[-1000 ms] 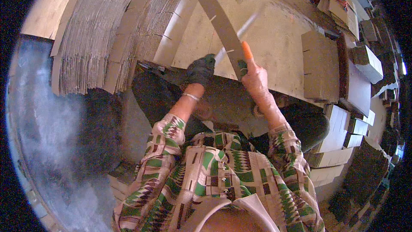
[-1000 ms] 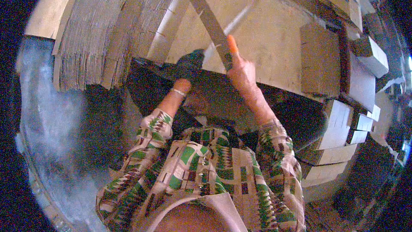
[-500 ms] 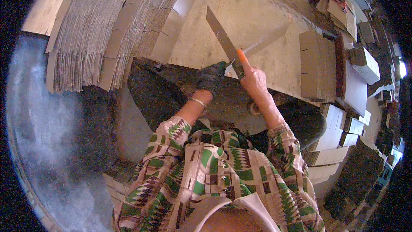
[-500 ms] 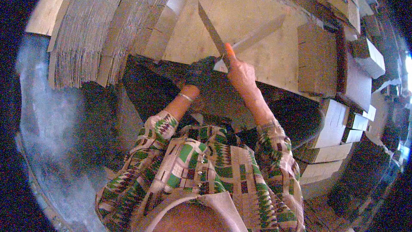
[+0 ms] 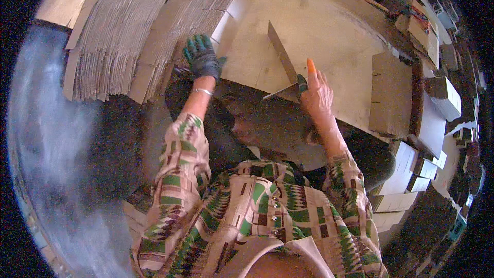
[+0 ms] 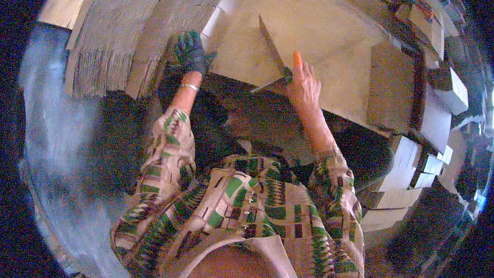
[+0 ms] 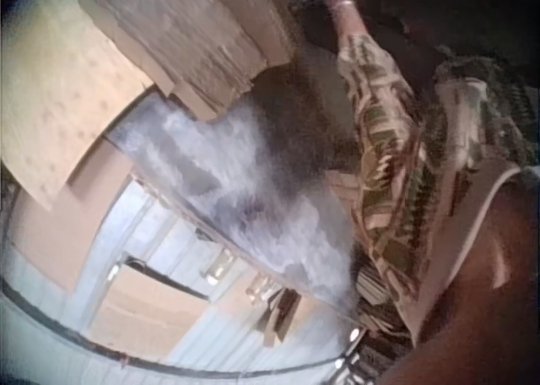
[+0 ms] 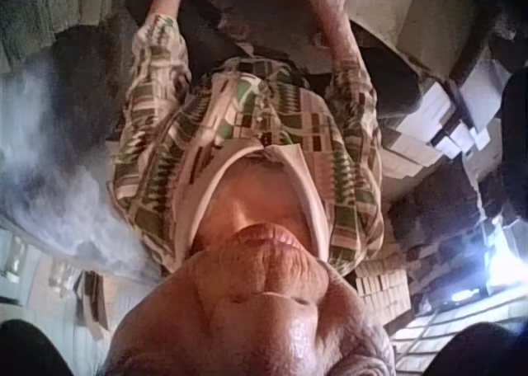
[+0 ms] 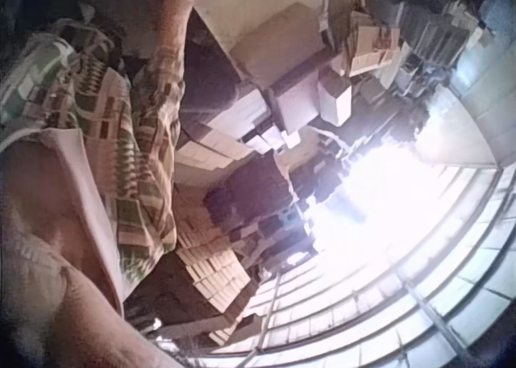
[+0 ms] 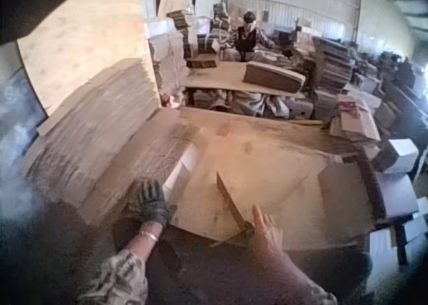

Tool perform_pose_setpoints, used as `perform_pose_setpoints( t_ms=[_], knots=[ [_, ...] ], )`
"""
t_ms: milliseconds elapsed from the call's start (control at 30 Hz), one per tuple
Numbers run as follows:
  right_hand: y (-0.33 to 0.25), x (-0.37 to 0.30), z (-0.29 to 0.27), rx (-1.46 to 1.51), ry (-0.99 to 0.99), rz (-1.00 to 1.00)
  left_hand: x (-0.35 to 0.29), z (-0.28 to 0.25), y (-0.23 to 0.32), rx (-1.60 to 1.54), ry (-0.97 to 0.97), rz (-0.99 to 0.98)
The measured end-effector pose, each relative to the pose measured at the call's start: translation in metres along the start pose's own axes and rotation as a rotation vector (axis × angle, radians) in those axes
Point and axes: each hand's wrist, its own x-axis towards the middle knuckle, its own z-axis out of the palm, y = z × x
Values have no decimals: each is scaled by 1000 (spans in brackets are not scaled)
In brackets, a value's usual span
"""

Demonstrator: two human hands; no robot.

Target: The person uses a knife to cut individual cardboard pieces on a wooden workbench. They repeatedly pick up a piece, cut it, and place it aside, continuing the process throughout the clip.

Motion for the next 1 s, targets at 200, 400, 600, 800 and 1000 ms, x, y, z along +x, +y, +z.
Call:
perform_pose_setpoints(
  t_ms=[200,400,600,800,1000],
  knots=[
    [2,37,48,-179,-432,171,15,9,-40,31,158,94],
    [-11,17,10,137,-207,140,12,-42,22,-383,-378,-177],
    [-35,9,-2,186,-144,-51,-35,12,73,-502,-214,206],
    [-13,-14,23,21,-250,7,-61,-2,114,-730,-462,88],
    [-19,-11,21,-108,-382,8,-62,-1,113,-881,-490,41]
  ],
)
